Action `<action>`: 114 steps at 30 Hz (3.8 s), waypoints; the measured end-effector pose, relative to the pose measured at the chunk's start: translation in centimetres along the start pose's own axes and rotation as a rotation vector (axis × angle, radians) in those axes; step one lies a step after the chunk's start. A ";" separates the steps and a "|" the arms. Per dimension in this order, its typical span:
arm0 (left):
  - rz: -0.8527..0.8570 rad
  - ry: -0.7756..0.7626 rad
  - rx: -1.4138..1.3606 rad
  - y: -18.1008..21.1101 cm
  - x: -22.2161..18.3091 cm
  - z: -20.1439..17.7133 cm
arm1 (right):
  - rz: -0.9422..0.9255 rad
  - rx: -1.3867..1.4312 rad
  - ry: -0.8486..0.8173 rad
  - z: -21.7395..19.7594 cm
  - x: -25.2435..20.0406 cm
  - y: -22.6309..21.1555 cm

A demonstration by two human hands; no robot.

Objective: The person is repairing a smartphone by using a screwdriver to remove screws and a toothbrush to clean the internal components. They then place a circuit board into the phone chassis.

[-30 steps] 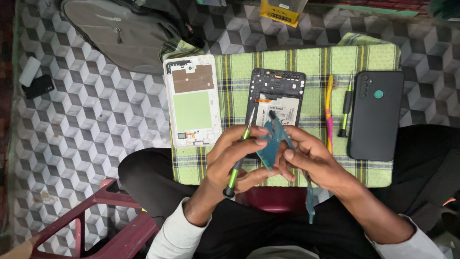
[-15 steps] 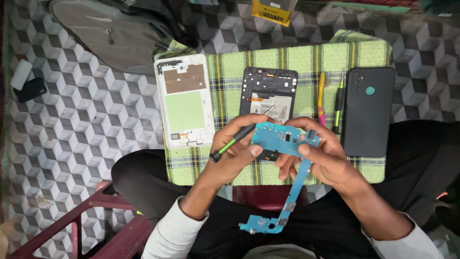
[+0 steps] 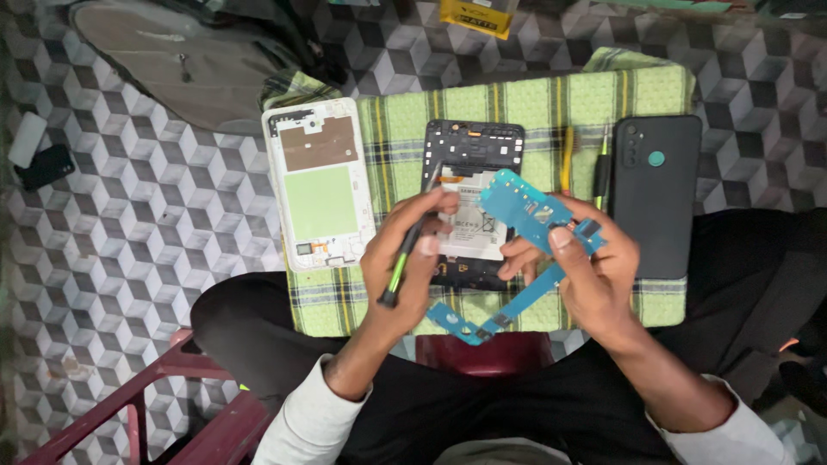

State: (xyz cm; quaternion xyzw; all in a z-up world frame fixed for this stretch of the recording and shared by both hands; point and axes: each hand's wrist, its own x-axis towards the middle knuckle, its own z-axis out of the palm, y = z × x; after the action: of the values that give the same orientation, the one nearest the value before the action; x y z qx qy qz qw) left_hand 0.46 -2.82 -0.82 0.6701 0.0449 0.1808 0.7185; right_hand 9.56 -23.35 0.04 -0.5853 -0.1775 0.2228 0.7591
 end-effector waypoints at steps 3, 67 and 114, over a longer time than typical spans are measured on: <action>0.057 -0.028 0.083 0.2 -0.3 0.2 | 0.028 -0.033 0.068 0.2 0.0 -0.6; 0.067 0.151 0.493 -1.7 -1.1 2.0 | -0.197 -1.088 0.039 2.2 1.7 1.2; 0.027 0.129 0.414 -0.7 -0.5 0.4 | -0.215 -1.113 0.026 2.0 1.7 1.3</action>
State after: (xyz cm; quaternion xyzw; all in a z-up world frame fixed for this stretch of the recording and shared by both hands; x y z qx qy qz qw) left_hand 0.22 -3.35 -1.54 0.7909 0.1181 0.2201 0.5586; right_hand 9.75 -20.53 -0.73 -0.8785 -0.3177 0.0098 0.3568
